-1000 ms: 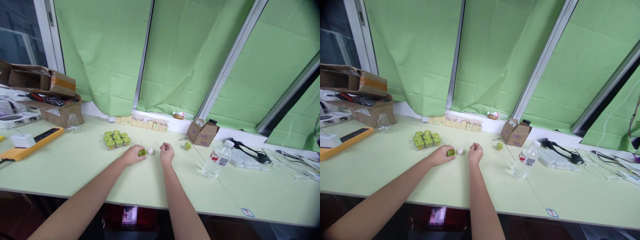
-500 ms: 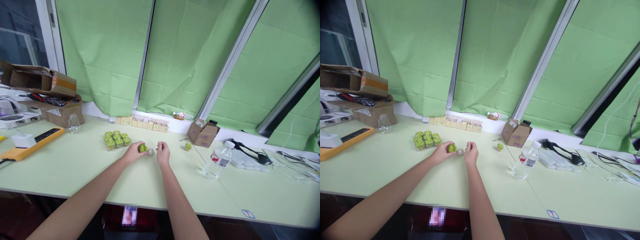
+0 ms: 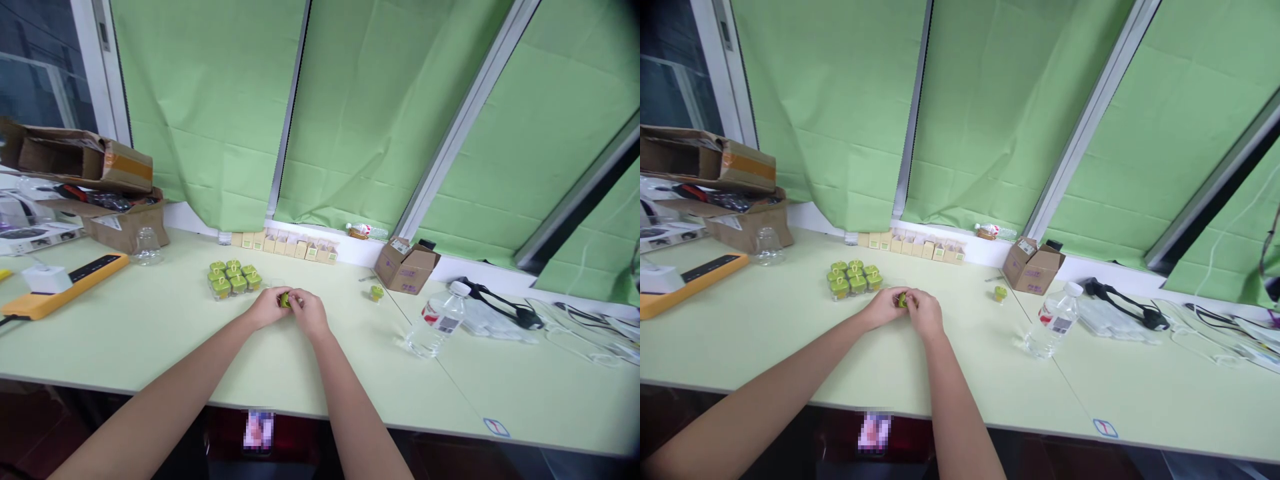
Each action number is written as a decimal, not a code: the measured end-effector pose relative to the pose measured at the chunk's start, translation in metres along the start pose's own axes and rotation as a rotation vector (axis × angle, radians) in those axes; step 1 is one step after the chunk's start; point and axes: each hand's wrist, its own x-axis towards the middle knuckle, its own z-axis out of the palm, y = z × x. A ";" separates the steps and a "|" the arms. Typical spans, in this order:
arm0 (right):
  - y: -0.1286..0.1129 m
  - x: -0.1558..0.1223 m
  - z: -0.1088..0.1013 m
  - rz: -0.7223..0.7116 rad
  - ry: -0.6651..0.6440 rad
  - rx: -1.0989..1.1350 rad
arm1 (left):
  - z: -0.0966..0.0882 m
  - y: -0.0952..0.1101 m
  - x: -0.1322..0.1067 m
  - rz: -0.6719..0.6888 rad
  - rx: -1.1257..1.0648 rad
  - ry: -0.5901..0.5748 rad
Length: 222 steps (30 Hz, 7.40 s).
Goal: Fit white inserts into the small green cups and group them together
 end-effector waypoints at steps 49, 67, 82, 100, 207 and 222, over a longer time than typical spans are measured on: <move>0.012 0.002 0.002 0.074 -0.122 0.070 | -0.002 0.009 -0.005 0.064 0.141 -0.058; 0.008 0.008 -0.006 0.080 -0.150 -0.059 | 0.002 0.007 -0.002 0.079 0.116 -0.045; 0.008 0.033 -0.005 0.002 0.032 0.151 | 0.003 0.004 0.008 0.087 0.144 0.207; 0.013 0.027 -0.003 0.292 -0.045 0.717 | 0.027 0.003 0.005 -0.016 -0.151 0.345; 0.005 0.025 -0.015 0.348 -0.222 0.572 | 0.001 0.017 0.006 -0.425 -0.807 0.179; 0.006 0.026 -0.016 0.292 -0.225 0.523 | 0.001 0.019 0.005 -0.423 -0.787 0.160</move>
